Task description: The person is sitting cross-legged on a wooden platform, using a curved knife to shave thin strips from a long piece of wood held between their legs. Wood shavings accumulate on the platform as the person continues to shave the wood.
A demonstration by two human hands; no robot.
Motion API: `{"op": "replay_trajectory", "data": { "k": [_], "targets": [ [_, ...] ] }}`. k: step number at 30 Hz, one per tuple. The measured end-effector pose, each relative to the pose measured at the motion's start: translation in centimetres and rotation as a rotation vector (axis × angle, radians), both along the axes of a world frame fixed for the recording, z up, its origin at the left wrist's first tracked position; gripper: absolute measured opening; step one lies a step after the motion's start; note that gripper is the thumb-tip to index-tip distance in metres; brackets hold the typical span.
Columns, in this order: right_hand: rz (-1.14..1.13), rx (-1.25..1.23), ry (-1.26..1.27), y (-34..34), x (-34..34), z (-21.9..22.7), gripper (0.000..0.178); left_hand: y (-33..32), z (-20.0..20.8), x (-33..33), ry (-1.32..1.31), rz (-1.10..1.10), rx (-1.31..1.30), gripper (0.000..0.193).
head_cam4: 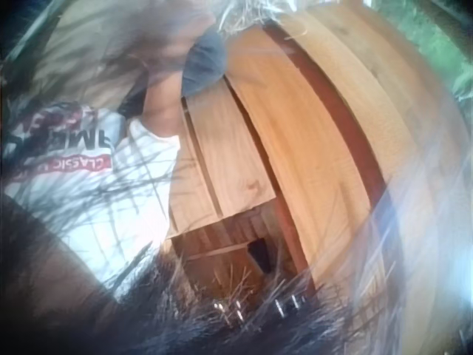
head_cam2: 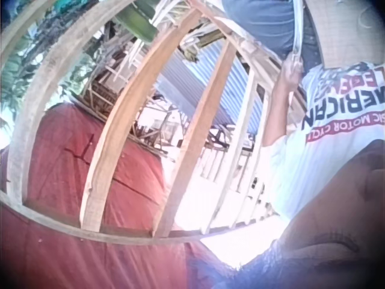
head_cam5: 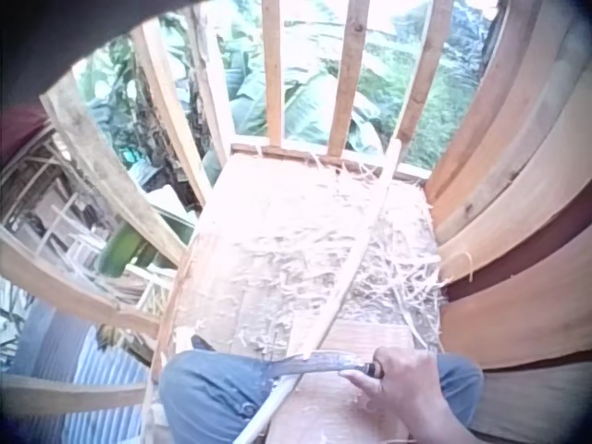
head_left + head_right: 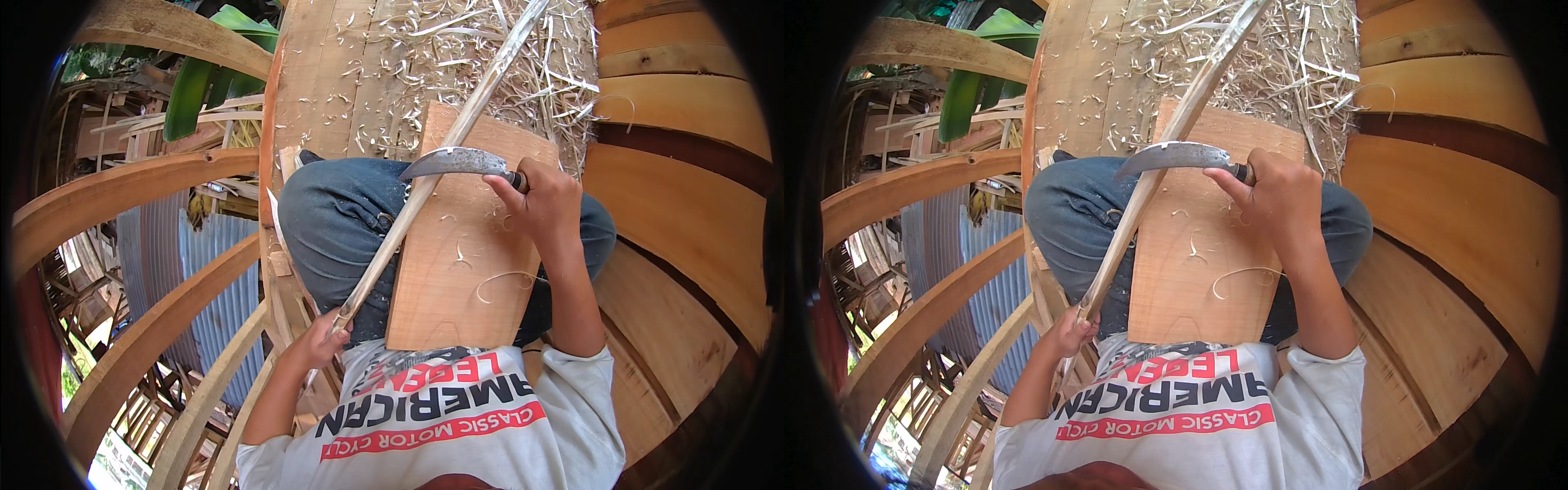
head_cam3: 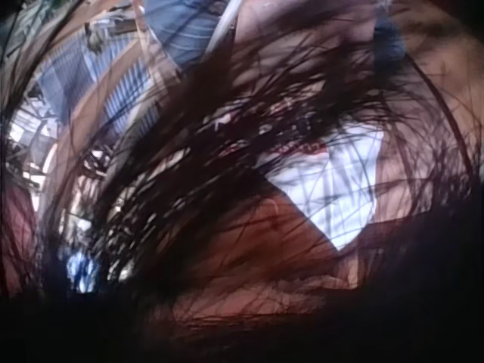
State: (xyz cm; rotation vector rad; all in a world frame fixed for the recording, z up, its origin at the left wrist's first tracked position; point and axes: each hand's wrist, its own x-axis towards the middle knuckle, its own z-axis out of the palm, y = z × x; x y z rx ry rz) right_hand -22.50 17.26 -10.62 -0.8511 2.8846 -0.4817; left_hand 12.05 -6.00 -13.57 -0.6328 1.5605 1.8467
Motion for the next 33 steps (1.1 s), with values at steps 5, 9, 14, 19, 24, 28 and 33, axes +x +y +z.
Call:
{"op": "replay_trajectory", "data": {
  "k": [5, 9, 14, 19, 24, 28, 33],
  "targets": [
    [-0.309, -0.040, 0.031, 1.2, -6.3, -0.7, 0.065, -0.3, -0.1, -0.1, 0.029, -0.004, -0.004, 0.060],
    [-0.272, -0.058, 0.067, -0.2, -6.9, -0.1, 0.067, -0.1, -0.2, 0.1, -0.066, 0.068, 0.138, 0.060],
    [-0.259, -0.163, -0.188, 0.1, -2.8, 0.6, 0.061, -0.1, -0.6, 0.3, -0.016, 0.054, 0.082, 0.059],
    [0.036, -0.097, -0.025, 0.5, 1.2, 0.4, 0.060, 0.0, -0.5, 0.5, -0.020, 0.009, -0.001, 0.060],
    [-0.529, -0.074, 0.032, 3.4, -8.6, -1.3, 0.071, 0.9, 0.2, 0.3, 0.079, -0.056, -0.202, 0.054],
    [-0.533, -0.295, -0.064, 4.4, -7.7, -1.6, 0.069, 2.1, 1.1, -0.5, 0.183, -0.064, -0.437, 0.045],
    [-0.415, -0.403, -0.152, 6.8, -2.8, -1.7, 0.059, 4.3, 1.8, -0.3, 0.114, 0.048, -0.519, 0.043]
  ]
}}
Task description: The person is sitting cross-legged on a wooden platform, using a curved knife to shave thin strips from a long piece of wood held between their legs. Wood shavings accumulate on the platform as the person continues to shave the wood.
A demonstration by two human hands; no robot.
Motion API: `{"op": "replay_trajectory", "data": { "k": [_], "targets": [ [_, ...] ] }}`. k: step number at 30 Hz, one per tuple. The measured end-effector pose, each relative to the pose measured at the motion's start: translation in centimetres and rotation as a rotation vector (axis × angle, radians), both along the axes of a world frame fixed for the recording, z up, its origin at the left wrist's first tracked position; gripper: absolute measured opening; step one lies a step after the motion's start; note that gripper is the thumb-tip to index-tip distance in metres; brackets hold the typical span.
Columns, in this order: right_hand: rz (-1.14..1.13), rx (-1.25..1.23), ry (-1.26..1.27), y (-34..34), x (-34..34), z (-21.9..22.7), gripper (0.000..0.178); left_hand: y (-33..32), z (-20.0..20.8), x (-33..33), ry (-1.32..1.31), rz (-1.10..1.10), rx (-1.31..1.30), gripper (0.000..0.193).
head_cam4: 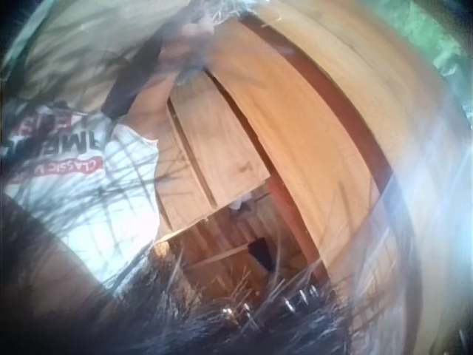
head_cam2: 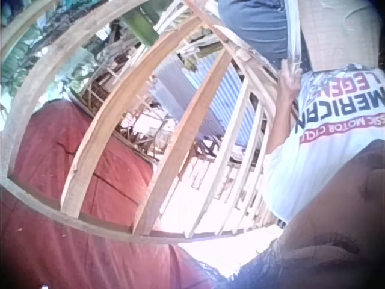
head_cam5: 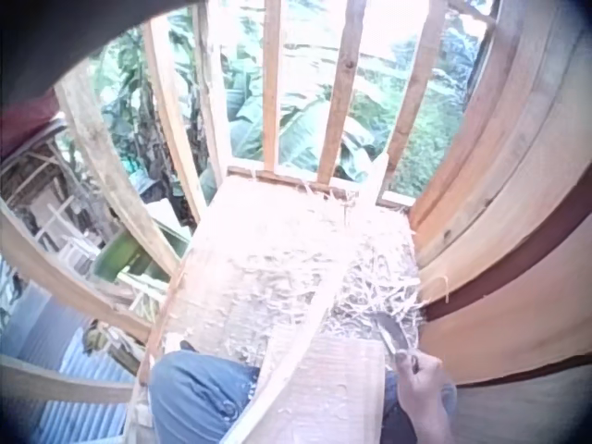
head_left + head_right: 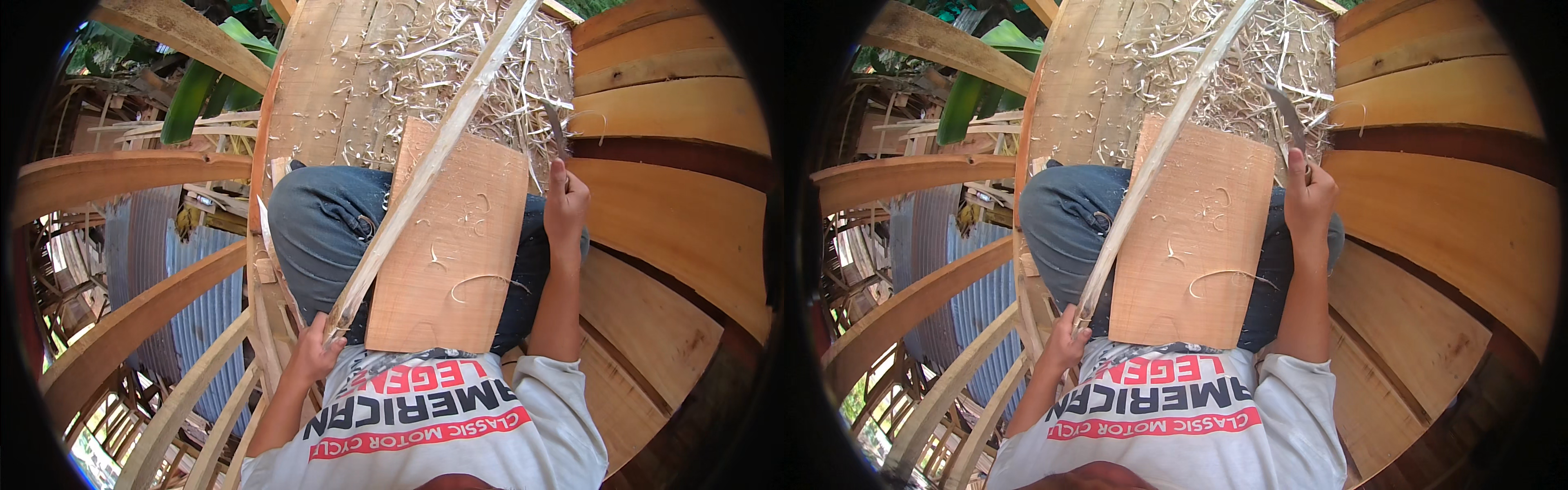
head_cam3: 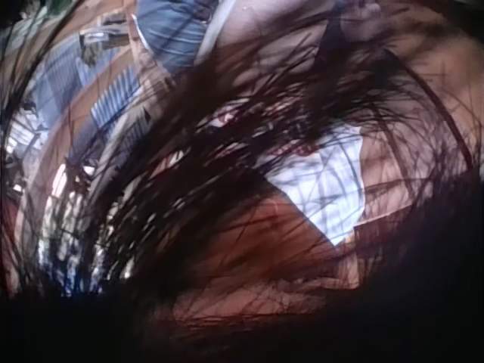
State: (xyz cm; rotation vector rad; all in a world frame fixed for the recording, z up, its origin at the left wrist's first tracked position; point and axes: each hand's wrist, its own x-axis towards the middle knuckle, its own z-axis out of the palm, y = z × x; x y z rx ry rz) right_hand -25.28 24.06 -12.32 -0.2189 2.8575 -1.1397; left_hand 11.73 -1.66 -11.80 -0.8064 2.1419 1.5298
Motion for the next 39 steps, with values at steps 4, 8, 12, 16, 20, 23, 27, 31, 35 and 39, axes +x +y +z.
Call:
{"op": "replay_trajectory", "data": {
  "k": [4, 8, 12, 16, 20, 23, 27, 31, 35, 39],
  "targets": [
    [0.292, 0.052, 0.050, -1.7, 3.4, 1.6, 0.047, -0.2, -0.7, 0.4, 0.030, -0.007, -0.003, 0.045],
    [0.229, 0.062, 0.138, -4.7, -0.3, 0.5, 0.055, -0.9, -0.9, 0.2, 0.086, -0.055, 0.021, 0.045],
    [0.136, 0.167, 0.210, -7.1, -3.9, 0.7, 0.059, -0.5, -1.0, 0.5, 0.102, 0.001, 0.067, 0.045],
    [0.615, 0.084, 0.503, -7.3, -1.1, -0.1, 0.060, 0.0, -1.1, 1.0, 0.076, -0.021, -0.025, 0.045],
    [0.213, 0.111, 0.156, -7.1, -5.2, 1.4, 0.051, -0.8, -0.8, 0.3, 0.030, -0.030, 0.025, 0.043],
    [0.561, 0.072, 0.428, -6.9, -3.6, 0.5, 0.054, -0.5, -1.8, 1.3, 0.101, -0.011, 0.039, 0.042],
    [0.244, 0.040, 0.177, -6.7, -6.4, 1.1, 0.054, -0.5, -1.1, 0.4, 0.085, -0.030, 0.034, 0.041],
    [0.687, 0.045, 0.590, -7.0, -4.1, 0.1, 0.061, -0.2, -1.7, 0.9, 0.158, -0.003, -0.018, 0.041],
    [-0.012, -0.156, 0.049, -6.2, -9.2, 0.6, 0.053, -0.3, -1.8, 1.0, 0.149, -0.039, -0.035, 0.043],
    [0.373, 0.039, 0.392, -5.5, -6.9, 0.8, 0.050, -0.6, -1.9, 0.9, 0.148, -0.022, -0.034, 0.046]
  ]
}}
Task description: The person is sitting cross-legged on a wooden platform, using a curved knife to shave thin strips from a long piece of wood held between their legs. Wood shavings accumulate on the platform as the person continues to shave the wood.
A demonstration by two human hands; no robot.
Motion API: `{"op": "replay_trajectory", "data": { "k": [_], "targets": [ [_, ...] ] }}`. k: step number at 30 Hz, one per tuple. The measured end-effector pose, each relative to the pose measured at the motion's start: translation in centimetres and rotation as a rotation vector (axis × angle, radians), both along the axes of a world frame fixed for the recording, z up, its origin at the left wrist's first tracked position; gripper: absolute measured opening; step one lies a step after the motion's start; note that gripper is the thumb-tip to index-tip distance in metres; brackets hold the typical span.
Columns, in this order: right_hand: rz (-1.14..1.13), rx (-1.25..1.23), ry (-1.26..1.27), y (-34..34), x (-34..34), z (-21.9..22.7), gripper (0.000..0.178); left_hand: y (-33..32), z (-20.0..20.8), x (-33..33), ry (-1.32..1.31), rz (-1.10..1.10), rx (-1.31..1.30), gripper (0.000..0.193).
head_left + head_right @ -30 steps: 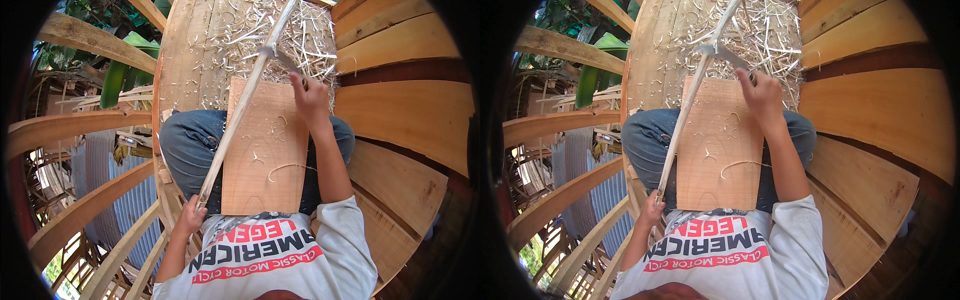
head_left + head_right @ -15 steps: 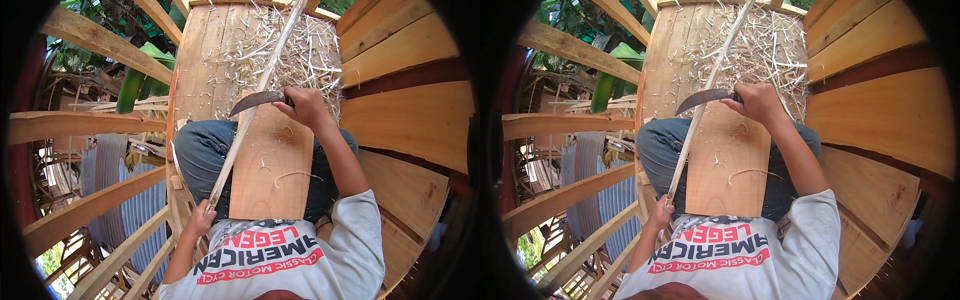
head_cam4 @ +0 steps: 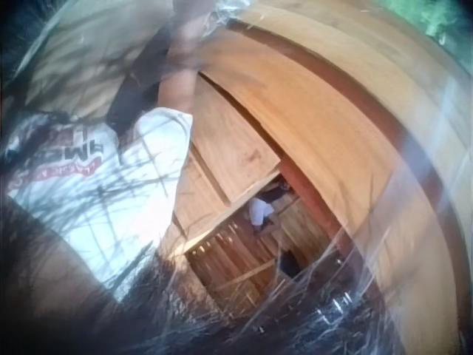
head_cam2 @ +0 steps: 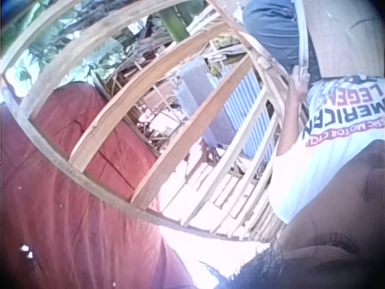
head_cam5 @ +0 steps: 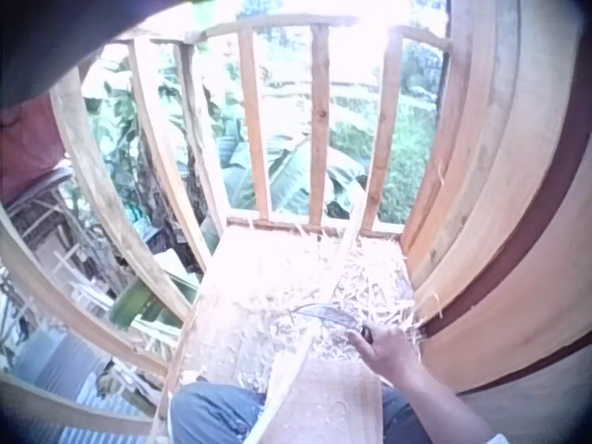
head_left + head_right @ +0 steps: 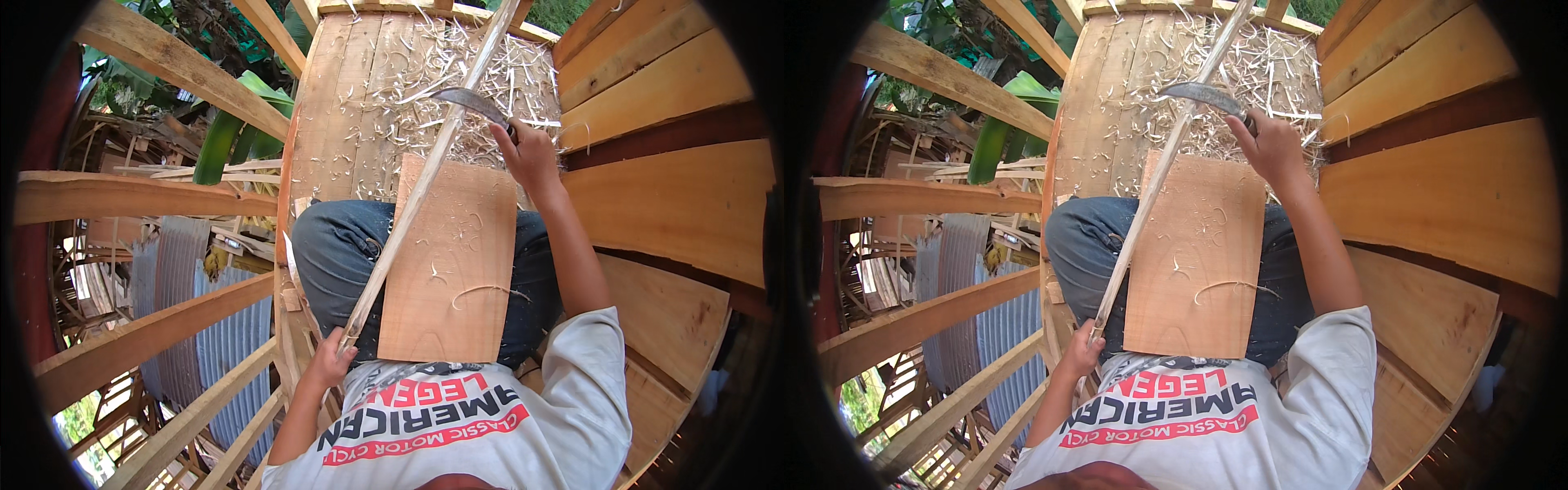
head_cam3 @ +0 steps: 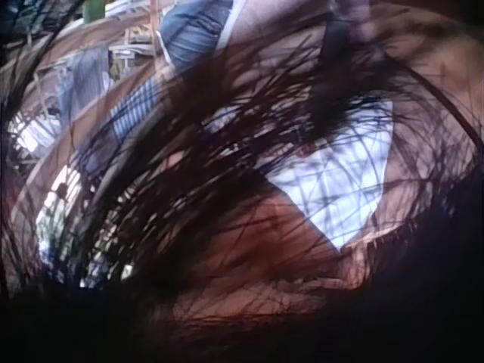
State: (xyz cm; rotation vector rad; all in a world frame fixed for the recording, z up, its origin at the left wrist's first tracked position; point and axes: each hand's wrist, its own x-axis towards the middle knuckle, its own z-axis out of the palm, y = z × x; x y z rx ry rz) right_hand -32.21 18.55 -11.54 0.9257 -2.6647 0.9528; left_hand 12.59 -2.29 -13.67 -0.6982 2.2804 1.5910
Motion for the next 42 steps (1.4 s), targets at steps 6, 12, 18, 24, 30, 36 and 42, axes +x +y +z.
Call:
{"op": "replay_trajectory", "data": {
  "k": [6, 12, 18, 24, 30, 36, 42],
  "targets": [
    [0.016, -0.060, -0.268, 1.2, 3.1, 1.3, 0.038, 0.0, 0.3, -0.2, -0.027, -0.022, -0.007, 0.046],
    [0.047, -0.099, -0.378, 2.9, 7.7, 0.5, 0.034, 3.0, 0.1, 0.4, -0.046, 0.077, -0.376, 0.045],
    [-0.052, -0.070, -0.434, 5.5, 10.0, 0.4, 0.031, 4.1, 1.3, 1.2, 0.010, 0.214, -0.336, 0.056],
    [0.003, -0.009, -0.499, 4.6, 11.8, 0.3, 0.035, 2.4, 0.9, 3.3, -0.028, 0.243, -0.410, 0.059],
    [0.058, 0.244, -0.392, 2.3, 12.9, 2.1, 0.047, 0.8, -0.9, 2.2, 0.002, 0.143, -0.389, 0.058],
    [0.072, 0.352, -0.228, 1.6, 11.8, 2.4, 0.052, -0.1, -2.9, 2.7, 0.023, 0.107, -0.317, 0.057],
    [0.064, 0.386, -0.005, 0.9, 10.2, 1.9, 0.060, -0.4, -2.1, 1.6, 0.059, 0.122, -0.258, 0.055]
  ]
}}
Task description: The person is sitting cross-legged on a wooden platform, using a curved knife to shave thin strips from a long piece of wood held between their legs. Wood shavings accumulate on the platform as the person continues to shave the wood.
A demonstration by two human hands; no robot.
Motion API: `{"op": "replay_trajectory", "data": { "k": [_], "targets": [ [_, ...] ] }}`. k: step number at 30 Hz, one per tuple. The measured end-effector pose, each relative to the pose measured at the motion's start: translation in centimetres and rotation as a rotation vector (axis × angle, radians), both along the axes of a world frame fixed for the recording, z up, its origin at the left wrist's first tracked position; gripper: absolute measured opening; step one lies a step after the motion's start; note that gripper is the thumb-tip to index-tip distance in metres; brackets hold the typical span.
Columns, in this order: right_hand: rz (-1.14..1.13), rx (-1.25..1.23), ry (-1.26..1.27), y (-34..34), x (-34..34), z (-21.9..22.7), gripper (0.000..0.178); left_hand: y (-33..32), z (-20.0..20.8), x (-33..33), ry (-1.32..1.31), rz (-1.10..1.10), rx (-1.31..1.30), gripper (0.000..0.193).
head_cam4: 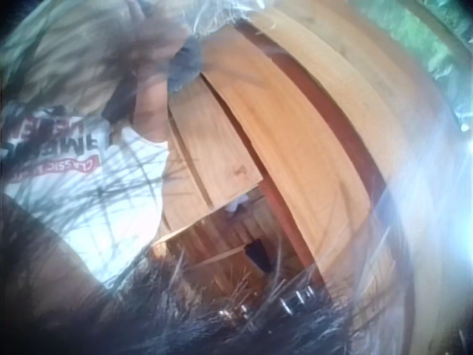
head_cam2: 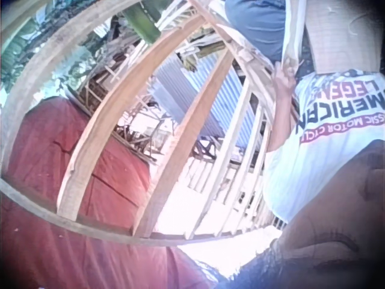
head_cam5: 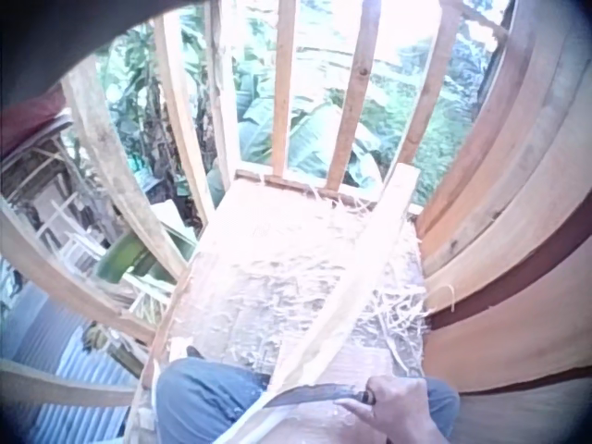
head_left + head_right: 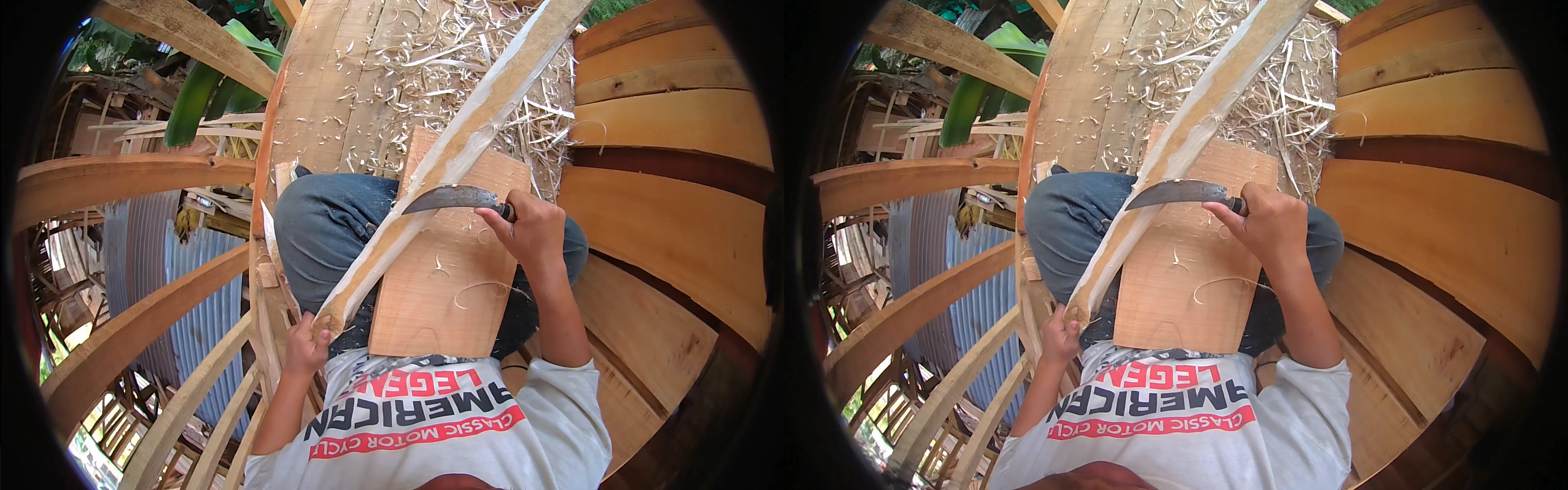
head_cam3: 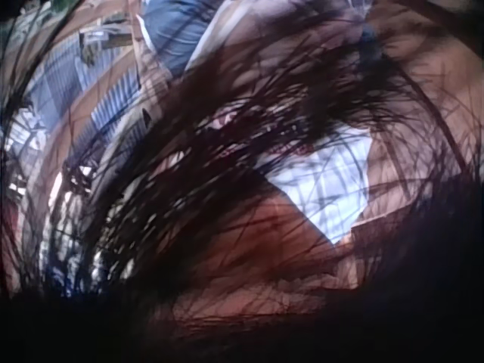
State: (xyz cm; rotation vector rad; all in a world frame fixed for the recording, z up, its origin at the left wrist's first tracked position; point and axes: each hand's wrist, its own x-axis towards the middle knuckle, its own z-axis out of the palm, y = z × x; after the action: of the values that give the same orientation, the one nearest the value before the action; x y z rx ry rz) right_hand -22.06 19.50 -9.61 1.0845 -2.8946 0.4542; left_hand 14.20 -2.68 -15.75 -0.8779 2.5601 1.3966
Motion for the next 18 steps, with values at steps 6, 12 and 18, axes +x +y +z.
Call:
{"op": "replay_trajectory", "data": {
  "k": [6, 12, 18],
  "targets": [
    [-0.016, -0.026, 0.065, -0.5, -1.1, -0.5, 0.061, 0.1, -0.2, -0.4, 0.031, 0.022, 0.041, 0.055],
    [-0.210, -0.025, 0.107, 0.9, -5.8, -0.3, 0.061, 0.0, -0.1, -0.6, -0.009, -0.002, 0.007, 0.057],
    [-0.142, -0.087, -0.084, -0.4, -2.7, 1.2, 0.059, 0.3, -0.8, -0.3, 0.041, 0.034, 0.008, 0.058]
  ]
}}
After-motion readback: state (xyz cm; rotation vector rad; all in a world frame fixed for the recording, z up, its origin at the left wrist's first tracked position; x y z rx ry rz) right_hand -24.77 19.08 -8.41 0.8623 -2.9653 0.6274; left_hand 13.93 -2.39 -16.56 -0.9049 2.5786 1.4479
